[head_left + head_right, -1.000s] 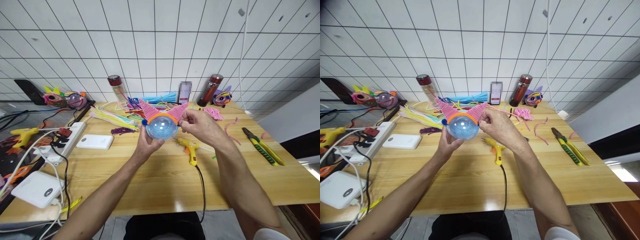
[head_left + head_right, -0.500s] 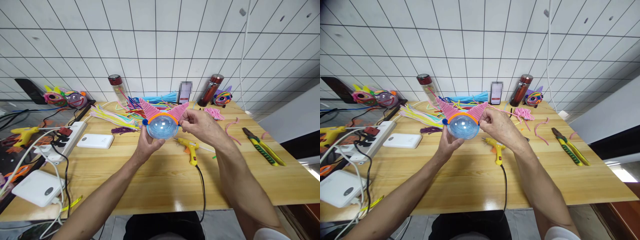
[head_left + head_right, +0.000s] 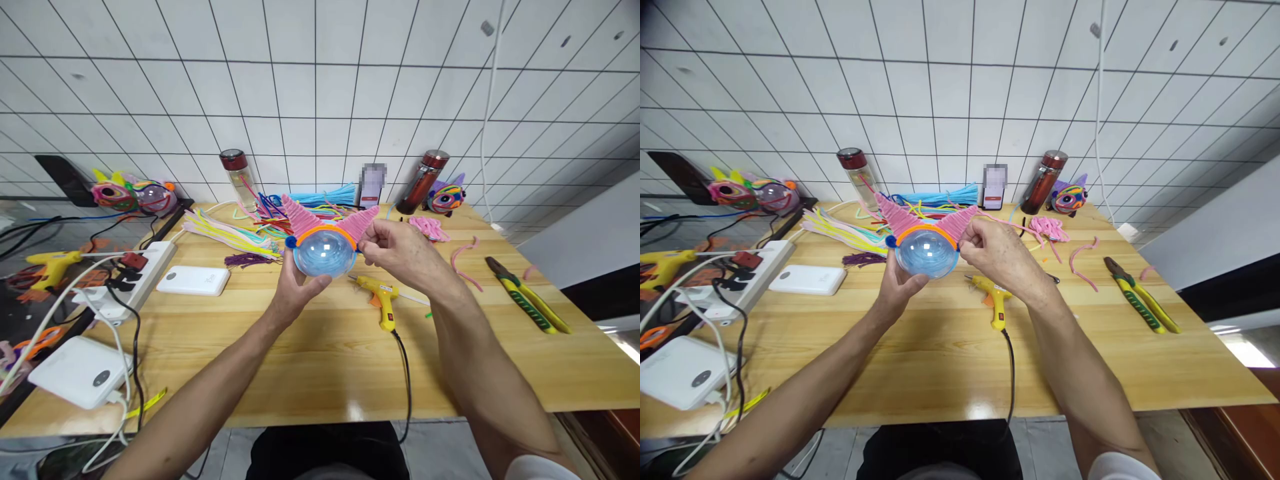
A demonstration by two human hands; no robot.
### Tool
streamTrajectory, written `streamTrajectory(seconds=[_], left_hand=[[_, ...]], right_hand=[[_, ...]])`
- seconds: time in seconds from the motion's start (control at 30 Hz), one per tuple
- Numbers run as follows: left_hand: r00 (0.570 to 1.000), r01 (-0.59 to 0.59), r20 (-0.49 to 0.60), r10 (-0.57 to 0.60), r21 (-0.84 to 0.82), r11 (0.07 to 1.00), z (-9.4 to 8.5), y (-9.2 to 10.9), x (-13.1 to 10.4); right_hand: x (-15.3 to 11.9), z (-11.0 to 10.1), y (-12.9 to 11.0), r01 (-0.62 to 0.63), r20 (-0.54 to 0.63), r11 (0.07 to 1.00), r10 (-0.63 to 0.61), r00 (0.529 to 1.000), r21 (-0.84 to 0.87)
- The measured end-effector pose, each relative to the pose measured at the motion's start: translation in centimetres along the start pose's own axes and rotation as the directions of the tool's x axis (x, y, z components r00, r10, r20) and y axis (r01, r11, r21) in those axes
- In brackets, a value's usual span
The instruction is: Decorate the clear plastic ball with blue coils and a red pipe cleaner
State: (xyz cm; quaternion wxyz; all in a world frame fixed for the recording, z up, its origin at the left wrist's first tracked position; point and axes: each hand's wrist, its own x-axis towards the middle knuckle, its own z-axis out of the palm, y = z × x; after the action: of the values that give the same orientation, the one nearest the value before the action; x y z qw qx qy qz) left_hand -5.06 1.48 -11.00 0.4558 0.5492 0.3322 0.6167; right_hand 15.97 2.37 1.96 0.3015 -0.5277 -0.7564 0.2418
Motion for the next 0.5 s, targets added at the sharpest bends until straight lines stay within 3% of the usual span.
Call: streamTrajectory(seconds=[0.5], left_hand=[[1.000,-0.010,-0.005,0.010,-0.004,1.000,0.34,0.37,0.06]], right_hand=[[-0.03,0.08,0.12,0.017,-0.006,1.000,-0.017,1.000,-0.006]])
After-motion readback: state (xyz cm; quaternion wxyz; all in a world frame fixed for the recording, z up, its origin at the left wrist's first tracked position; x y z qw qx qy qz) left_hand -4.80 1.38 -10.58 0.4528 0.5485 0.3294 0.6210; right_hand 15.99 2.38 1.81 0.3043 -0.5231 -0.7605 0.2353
